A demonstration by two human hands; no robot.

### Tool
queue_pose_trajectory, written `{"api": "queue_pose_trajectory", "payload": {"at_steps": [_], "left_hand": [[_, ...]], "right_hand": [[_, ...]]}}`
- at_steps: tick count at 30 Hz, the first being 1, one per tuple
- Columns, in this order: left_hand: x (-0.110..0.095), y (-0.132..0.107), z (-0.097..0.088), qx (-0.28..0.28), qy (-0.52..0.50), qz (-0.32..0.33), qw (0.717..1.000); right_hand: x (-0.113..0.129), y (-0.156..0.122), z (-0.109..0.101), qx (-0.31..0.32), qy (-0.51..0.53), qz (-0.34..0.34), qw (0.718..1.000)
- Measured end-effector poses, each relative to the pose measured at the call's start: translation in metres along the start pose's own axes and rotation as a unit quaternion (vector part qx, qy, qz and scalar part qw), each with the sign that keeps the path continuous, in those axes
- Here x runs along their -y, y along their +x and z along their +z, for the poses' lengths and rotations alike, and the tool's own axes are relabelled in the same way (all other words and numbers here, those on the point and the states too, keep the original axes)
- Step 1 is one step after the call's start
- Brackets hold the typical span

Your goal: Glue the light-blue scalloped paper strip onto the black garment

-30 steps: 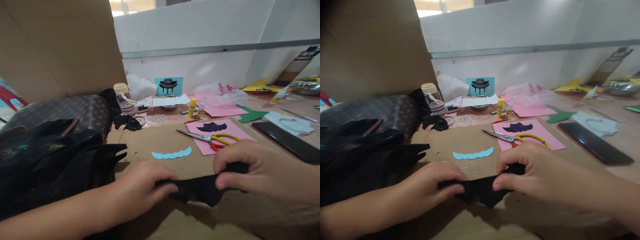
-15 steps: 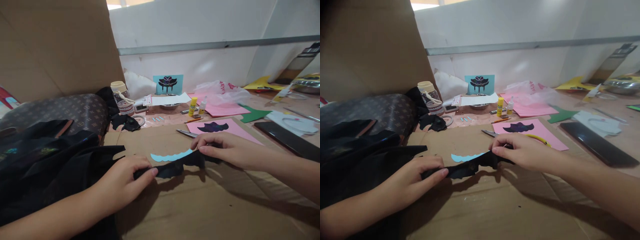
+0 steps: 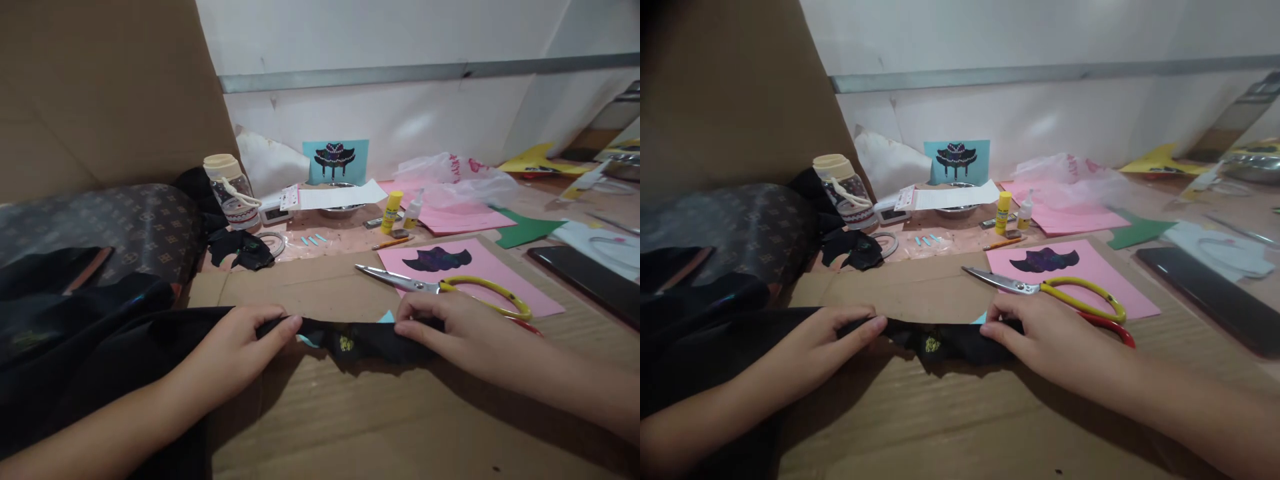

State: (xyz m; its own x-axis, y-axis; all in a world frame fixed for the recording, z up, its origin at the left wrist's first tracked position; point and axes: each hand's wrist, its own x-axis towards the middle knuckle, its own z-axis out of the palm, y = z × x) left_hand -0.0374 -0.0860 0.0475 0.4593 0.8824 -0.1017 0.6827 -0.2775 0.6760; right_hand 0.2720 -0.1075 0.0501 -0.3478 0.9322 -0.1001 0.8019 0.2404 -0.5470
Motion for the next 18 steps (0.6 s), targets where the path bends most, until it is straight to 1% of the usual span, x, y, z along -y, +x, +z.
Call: {"api": "queue_pose_trajectory", "payload": {"at_steps": [2, 4, 7, 9, 10, 12, 15, 18], "left_hand": [[0.002, 0.0, 0.002, -0.01, 0.011, 0.026, 1.0], [0.003, -0.002, 0.004, -0.026, 0.027, 0.066, 0.997], [0.002, -0.007, 0.006, -0.053, 0.066, 0.123, 0.989], [0.0, -0.009, 0.007, -0.057, 0.096, 0.153, 0.982], [0.0, -0.009, 0.008, -0.059, 0.11, 0.167, 0.978], [0.0, -0.01, 0.008, -0.068, 0.137, 0.19, 0.97], [0.005, -0.011, 0.009, -0.081, 0.152, 0.201, 0.964], [0.012, -0.013, 0.008, -0.127, 0.148, 0.185, 0.963]], "right_hand": [[-0.003, -0.004, 0.003, 0.002, -0.011, -0.008, 1.0], [-0.003, -0.009, 0.002, -0.003, -0.019, -0.016, 1.0], [-0.001, -0.015, -0.002, 0.012, -0.005, -0.037, 0.999], [-0.001, -0.015, -0.003, 0.022, 0.003, -0.05, 0.999], [-0.002, -0.015, -0.002, 0.021, 0.0, -0.057, 0.998], [-0.004, -0.012, 0.0, -0.003, -0.02, -0.079, 0.997], [-0.008, -0.008, 0.005, -0.054, -0.069, -0.114, 0.99], [-0.011, -0.006, 0.009, -0.069, -0.086, -0.134, 0.985]]}}
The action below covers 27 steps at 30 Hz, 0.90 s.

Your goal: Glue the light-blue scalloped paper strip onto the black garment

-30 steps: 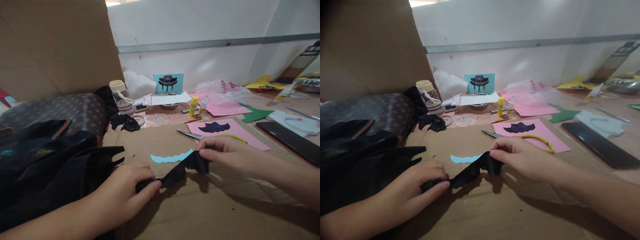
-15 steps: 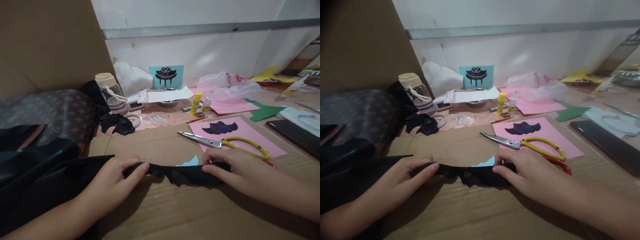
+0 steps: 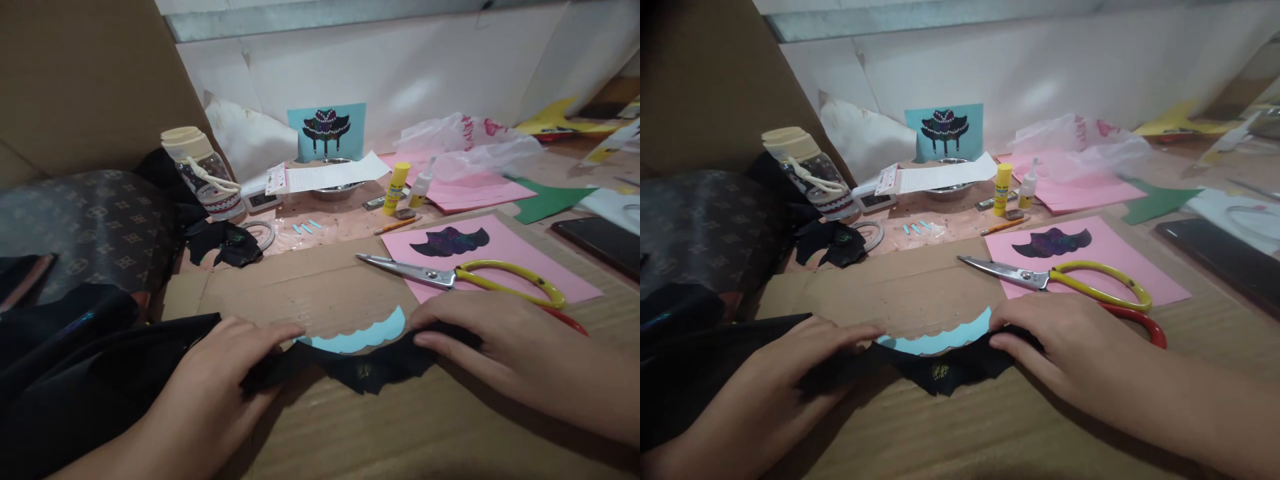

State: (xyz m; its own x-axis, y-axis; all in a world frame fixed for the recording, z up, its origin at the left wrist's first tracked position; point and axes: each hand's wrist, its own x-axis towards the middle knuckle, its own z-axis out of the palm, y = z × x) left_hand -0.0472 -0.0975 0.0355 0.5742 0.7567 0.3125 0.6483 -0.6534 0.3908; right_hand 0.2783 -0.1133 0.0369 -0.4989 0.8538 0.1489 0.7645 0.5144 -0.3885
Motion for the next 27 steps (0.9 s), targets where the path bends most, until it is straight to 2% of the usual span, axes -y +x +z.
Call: {"api": "queue_pose_trajectory", "payload": {"at_steps": [3, 6, 10, 13, 18, 27], "left_hand": [[-0.001, -0.001, -0.002, -0.019, -0.018, -0.011, 1.0], [-0.01, 0.003, -0.005, 0.017, -0.075, -0.004, 0.997], [-0.015, 0.008, -0.004, 0.052, -0.112, -0.049, 0.991], [-0.009, 0.008, 0.001, 0.054, -0.057, -0.048, 0.996], [0.003, 0.006, 0.008, 0.043, 0.034, -0.031, 0.998], [0.005, 0.004, 0.009, 0.029, 0.053, -0.007, 0.998]], "right_hand": [[-0.003, 0.0, 0.003, 0.006, 0.013, -0.001, 1.0], [-0.004, 0.001, 0.002, 0.015, 0.027, 0.017, 0.999], [-0.004, 0.005, 0.0, 0.036, 0.042, 0.045, 0.997], [-0.006, 0.008, 0.001, 0.041, 0.04, 0.069, 0.996], [-0.007, 0.014, 0.007, 0.015, 0.009, 0.081, 0.997], [-0.008, 0.017, 0.01, 0.0, -0.009, 0.043, 0.999]]}}
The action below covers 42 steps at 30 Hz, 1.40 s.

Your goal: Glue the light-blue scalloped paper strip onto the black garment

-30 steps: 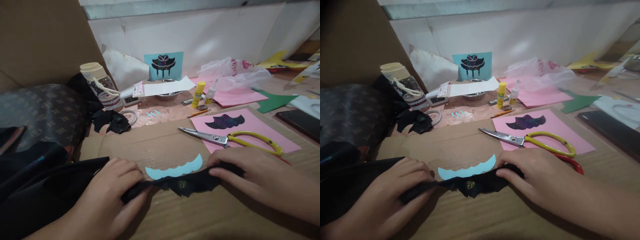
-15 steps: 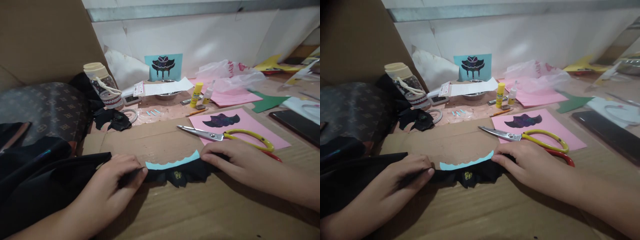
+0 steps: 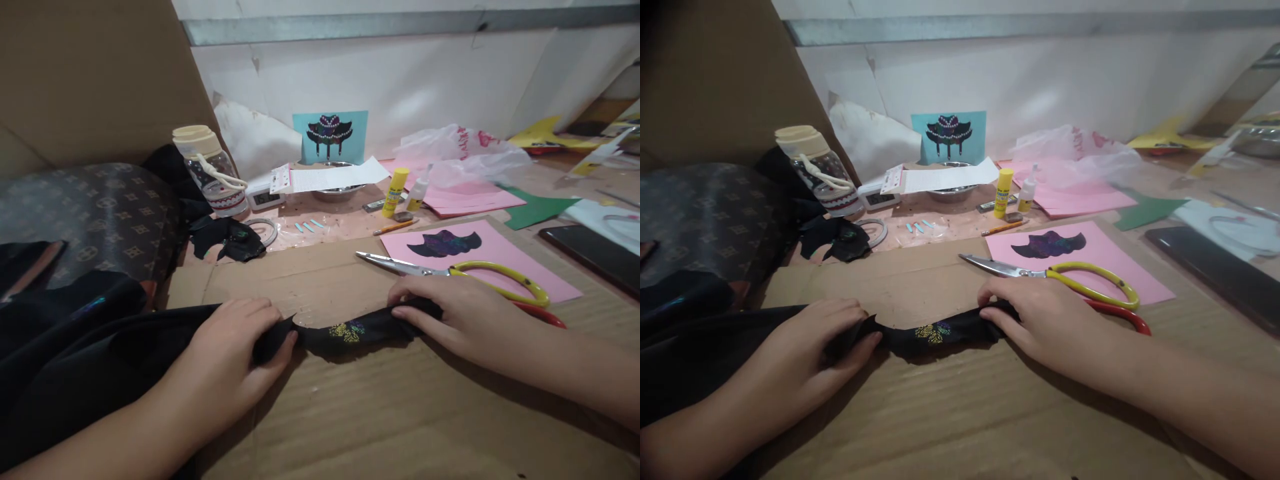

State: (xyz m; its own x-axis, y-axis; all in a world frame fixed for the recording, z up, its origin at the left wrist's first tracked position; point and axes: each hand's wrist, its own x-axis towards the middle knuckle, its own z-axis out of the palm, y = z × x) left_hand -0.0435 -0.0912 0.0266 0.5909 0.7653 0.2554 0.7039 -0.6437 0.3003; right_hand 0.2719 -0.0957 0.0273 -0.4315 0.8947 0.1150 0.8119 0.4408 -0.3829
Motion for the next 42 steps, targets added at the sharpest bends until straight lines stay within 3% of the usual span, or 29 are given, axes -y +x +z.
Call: {"api": "queue_pose_trajectory", "payload": {"at_steps": [6, 12, 16, 21, 23, 26, 28, 34, 38, 42], "left_hand": [[0.004, -0.002, 0.005, -0.017, 0.006, -0.051, 0.999], [0.007, -0.007, 0.01, -0.047, 0.044, -0.034, 0.997], [0.005, -0.007, 0.01, -0.043, 0.05, -0.026, 0.997], [-0.001, -0.012, 0.006, -0.073, 0.103, 0.004, 0.992], [-0.005, -0.016, 0.003, -0.078, 0.123, 0.078, 0.986], [-0.012, -0.023, -0.002, -0.027, 0.115, 0.216, 0.969], [-0.016, -0.025, -0.002, 0.006, 0.114, 0.252, 0.961], [-0.019, -0.022, 0.002, 0.011, 0.128, 0.278, 0.952], [-0.023, -0.021, -0.004, 0.022, 0.13, 0.273, 0.953], [-0.026, -0.022, -0.007, 0.023, 0.141, 0.269, 0.952]], "right_hand": [[-0.004, -0.002, 0.003, -0.02, -0.039, -0.055, 0.998], [0.016, -0.012, -0.004, -0.126, -0.134, -0.222, 0.957], [0.034, -0.018, -0.007, -0.073, -0.144, -0.331, 0.93], [0.034, -0.017, 0.003, -0.04, -0.152, -0.316, 0.936], [0.03, -0.016, 0.006, -0.036, -0.145, -0.32, 0.935], [0.029, -0.015, 0.008, -0.034, -0.147, -0.326, 0.933], [0.029, -0.015, 0.008, -0.038, -0.15, -0.325, 0.933], [0.027, -0.016, -0.001, -0.06, -0.152, -0.311, 0.936], [0.016, -0.015, -0.005, -0.086, -0.104, -0.231, 0.964], [0.0, -0.01, 0.003, -0.051, -0.057, -0.159, 0.984]]}}
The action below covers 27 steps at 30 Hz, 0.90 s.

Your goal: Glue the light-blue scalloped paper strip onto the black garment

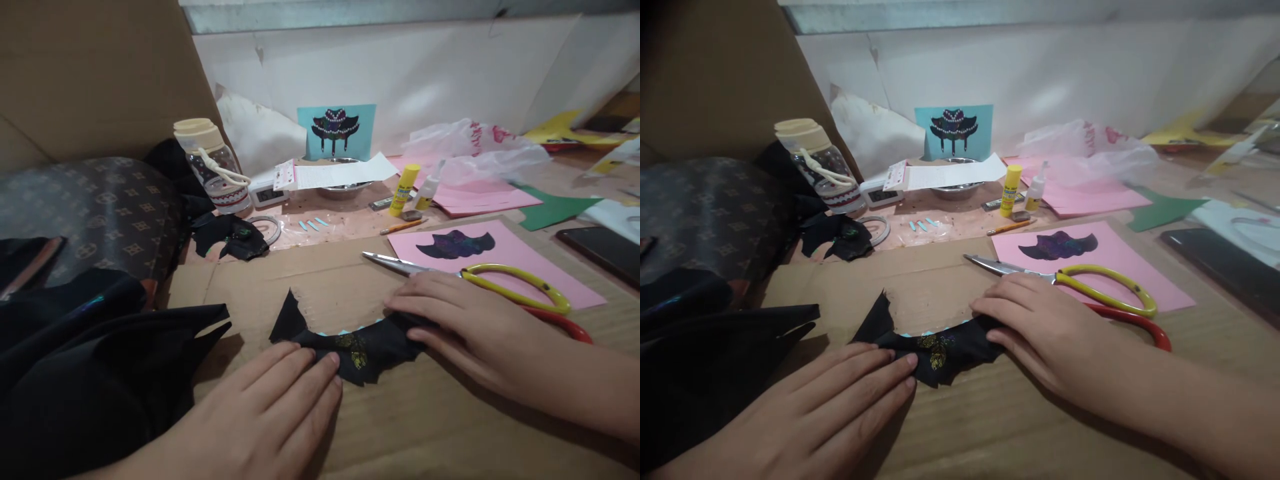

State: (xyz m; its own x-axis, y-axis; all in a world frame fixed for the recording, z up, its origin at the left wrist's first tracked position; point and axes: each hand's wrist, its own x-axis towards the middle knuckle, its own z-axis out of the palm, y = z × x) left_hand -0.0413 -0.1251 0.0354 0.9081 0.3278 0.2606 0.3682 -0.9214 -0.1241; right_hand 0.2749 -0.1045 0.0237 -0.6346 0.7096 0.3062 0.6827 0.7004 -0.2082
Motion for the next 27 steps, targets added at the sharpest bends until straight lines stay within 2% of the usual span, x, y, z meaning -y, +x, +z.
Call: {"api": "queue_pose_trajectory", "payload": {"at_steps": [4, 12, 18, 27], "left_hand": [[0.0, 0.002, -0.001, 0.004, -0.009, -0.007, 1.0], [-0.003, 0.003, -0.002, 0.006, -0.012, -0.005, 1.0], [-0.004, 0.001, -0.004, 0.003, 0.012, 0.002, 1.0], [-0.005, 0.007, -0.003, 0.027, -0.039, -0.029, 0.998]], "right_hand": [[-0.007, 0.001, 0.006, 0.023, 0.032, 0.032, 0.999], [0.003, 0.006, -0.002, -0.012, 0.065, 0.037, 0.997], [-0.004, 0.005, 0.006, -0.02, 0.037, 0.055, 0.998], [-0.007, 0.008, 0.007, -0.014, 0.021, 0.047, 0.999]]}}
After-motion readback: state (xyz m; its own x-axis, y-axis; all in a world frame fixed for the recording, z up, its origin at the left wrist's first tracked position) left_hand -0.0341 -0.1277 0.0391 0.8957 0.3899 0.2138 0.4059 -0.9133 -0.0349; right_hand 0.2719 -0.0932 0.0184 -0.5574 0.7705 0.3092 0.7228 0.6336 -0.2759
